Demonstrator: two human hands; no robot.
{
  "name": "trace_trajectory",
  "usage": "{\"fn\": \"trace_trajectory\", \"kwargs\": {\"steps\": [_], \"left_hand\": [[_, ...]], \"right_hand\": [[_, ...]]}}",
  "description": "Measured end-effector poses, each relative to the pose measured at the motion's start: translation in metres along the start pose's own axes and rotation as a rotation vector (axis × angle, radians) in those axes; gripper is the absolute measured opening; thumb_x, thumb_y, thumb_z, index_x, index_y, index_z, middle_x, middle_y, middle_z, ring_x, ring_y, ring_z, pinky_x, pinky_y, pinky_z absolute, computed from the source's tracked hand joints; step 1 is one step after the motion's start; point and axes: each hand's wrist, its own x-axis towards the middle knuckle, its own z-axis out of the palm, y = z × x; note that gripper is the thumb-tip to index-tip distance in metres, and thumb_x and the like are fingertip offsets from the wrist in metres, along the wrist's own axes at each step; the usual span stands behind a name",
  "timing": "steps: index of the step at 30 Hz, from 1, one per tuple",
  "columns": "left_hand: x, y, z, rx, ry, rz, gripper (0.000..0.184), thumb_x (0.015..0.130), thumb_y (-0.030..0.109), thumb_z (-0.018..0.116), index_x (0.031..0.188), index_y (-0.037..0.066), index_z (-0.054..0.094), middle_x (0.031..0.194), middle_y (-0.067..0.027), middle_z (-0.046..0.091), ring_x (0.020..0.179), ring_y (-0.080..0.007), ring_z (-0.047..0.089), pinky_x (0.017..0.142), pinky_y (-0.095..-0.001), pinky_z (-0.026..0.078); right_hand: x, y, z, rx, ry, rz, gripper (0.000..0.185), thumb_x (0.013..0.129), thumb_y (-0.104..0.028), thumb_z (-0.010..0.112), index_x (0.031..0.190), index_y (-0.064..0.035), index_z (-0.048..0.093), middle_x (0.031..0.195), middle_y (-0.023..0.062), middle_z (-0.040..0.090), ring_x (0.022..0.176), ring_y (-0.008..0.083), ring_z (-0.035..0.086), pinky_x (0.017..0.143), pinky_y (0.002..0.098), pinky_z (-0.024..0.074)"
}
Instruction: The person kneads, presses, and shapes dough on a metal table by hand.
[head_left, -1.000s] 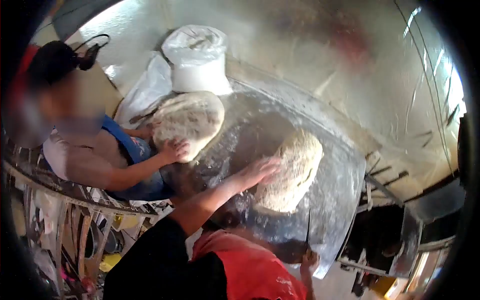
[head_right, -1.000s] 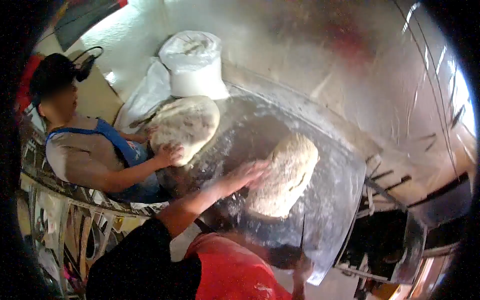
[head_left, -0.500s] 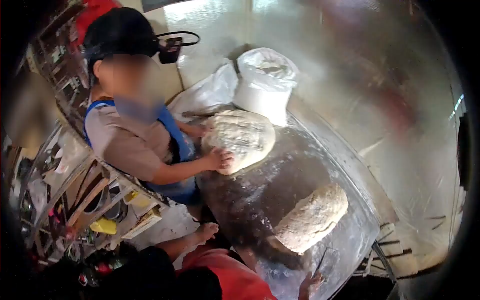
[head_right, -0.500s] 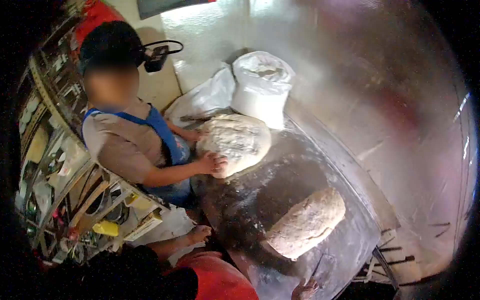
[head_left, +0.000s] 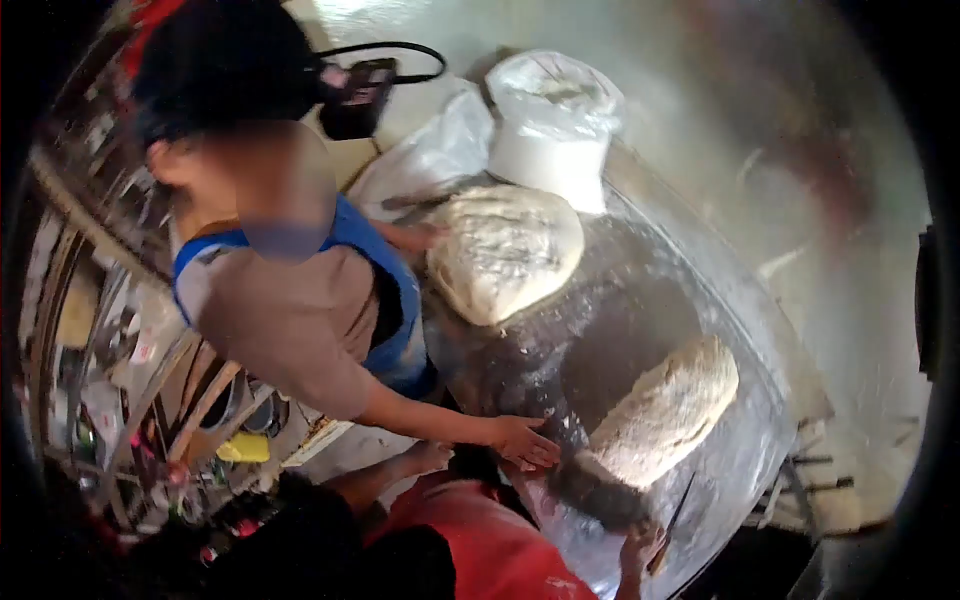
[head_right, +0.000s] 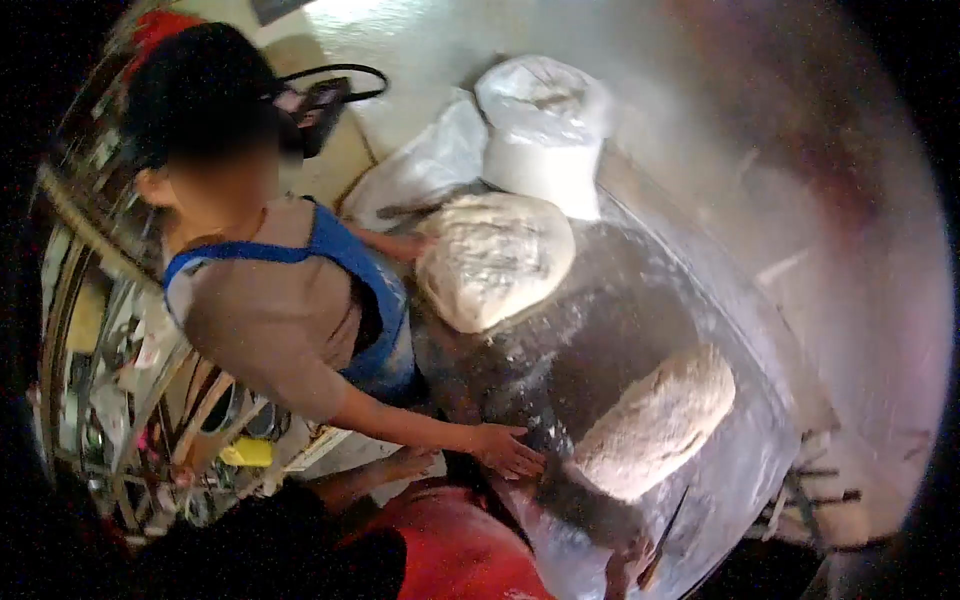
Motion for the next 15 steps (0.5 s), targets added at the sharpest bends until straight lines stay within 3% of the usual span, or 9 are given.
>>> {"fn": "trace_trajectory", "kwargs": {"steps": [1,3,5,6,7,9,10,12,15], "left_hand": [[0.012,0.003,-0.026,-0.341,0.119,-0.103,0.083,0.105,0.064,0.028,0.16,0.002,0.029,0.168,-0.0114,0.029,0.156,-0.0294,0.02,0.125,-0.0469,0.016],[0.037,-0.004,-0.046,0.031,-0.104,-0.106,0.053,0.111,0.036,0.036,0.151,0.004,0.046,0.157,-0.0126,0.047,0.143,-0.0192,0.047,0.115,-0.0389,0.04],[0.04,0.005,-0.036,0.052,0.013,-0.085,0.051,0.111,0.035,0.038,0.15,0.003,0.048,0.155,-0.0134,0.049,0.141,-0.0206,0.048,0.114,-0.0378,0.041],[0.024,-0.027,-0.042,0.184,0.108,0.15,0.05,0.11,0.033,0.04,0.148,0.002,0.05,0.152,-0.0136,0.052,0.139,-0.0221,0.05,0.113,-0.037,0.042],[0.009,-0.06,-0.047,0.339,0.237,0.37,0.048,0.109,0.032,0.043,0.145,0.002,0.052,0.149,-0.0139,0.054,0.137,-0.0236,0.051,0.111,-0.0361,0.043],[-0.096,-0.106,-0.092,1.148,0.785,0.549,0.045,0.104,0.025,0.052,0.14,0.0,0.056,0.141,-0.0143,0.061,0.13,-0.0251,0.057,0.109,-0.0354,0.045],[-0.125,-0.106,-0.119,1.698,1.2,0.236,0.043,0.1,0.021,0.057,0.137,-0.001,0.058,0.136,-0.015,0.064,0.125,-0.025,0.061,0.107,-0.0352,0.046],[-0.126,-0.106,-0.076,1.431,1.187,0.141,0.047,0.099,0.024,0.057,0.137,-0.003,0.059,0.137,-0.0206,0.063,0.126,-0.0279,0.061,0.109,-0.0368,0.045],[-0.122,-0.101,-0.053,1.252,1.222,0.075,0.049,0.098,0.024,0.057,0.138,-0.004,0.059,0.142,-0.0224,0.06,0.129,-0.031,0.06,0.111,-0.0367,0.043]], "right_hand": [[-0.001,-0.028,-0.016,0.019,0.001,0.076,0.046,0.087,-0.031,0.07,0.126,-0.0055,0.064,0.116,0.018,0.062,0.117,0.0405,0.052,0.104,0.0528,0.0386],[-0.006,-0.017,-0.004,0.066,-0.014,0.154,0.047,0.088,-0.032,0.07,0.128,-0.0095,0.064,0.13,0.015,0.059,0.123,0.0393,0.052,0.105,0.0531,0.0394],[-0.017,0.014,0.018,0.197,-0.057,0.118,0.05,0.091,-0.036,0.07,0.133,-0.0089,0.062,0.133,0.0161,0.058,0.122,0.0383,0.054,0.104,0.0501,0.0451],[-0.025,0.005,0.015,-0.01,-0.021,0.207,0.052,0.093,-0.037,0.068,0.135,-0.0081,0.061,0.138,0.0175,0.057,0.127,0.0397,0.052,0.109,0.0518,0.0409],[-0.036,0.001,0.008,-0.125,0.027,0.226,0.052,0.093,-0.037,0.068,0.136,-0.0076,0.061,0.14,0.0181,0.056,0.13,0.0403,0.05,0.111,0.0529,0.0388],[-0.036,-0.001,-0.003,-0.214,0.158,0.285,0.052,0.093,-0.033,0.068,0.137,-0.0074,0.059,0.141,0.0176,0.056,0.132,0.0408,0.049,0.112,0.0534,0.0355],[-0.043,-0.002,-0.009,-0.194,0.233,0.344,0.051,0.093,-0.029,0.069,0.138,-0.0076,0.058,0.139,0.0165,0.058,0.13,0.0407,0.05,0.112,0.0529,0.0344],[-0.055,0.025,-0.021,-0.299,0.1,0.467,0.065,0.094,-0.04,0.067,0.148,-0.0079,0.05,0.15,0.0231,0.048,0.142,0.0419,0.041,0.116,0.0567,0.0316],[-0.062,0.054,-0.027,-0.086,0.097,0.641,0.068,0.096,-0.04,0.066,0.148,-0.0005,0.046,0.139,0.0282,0.055,0.135,0.0448,0.046,0.112,0.0561,0.0351]]}}
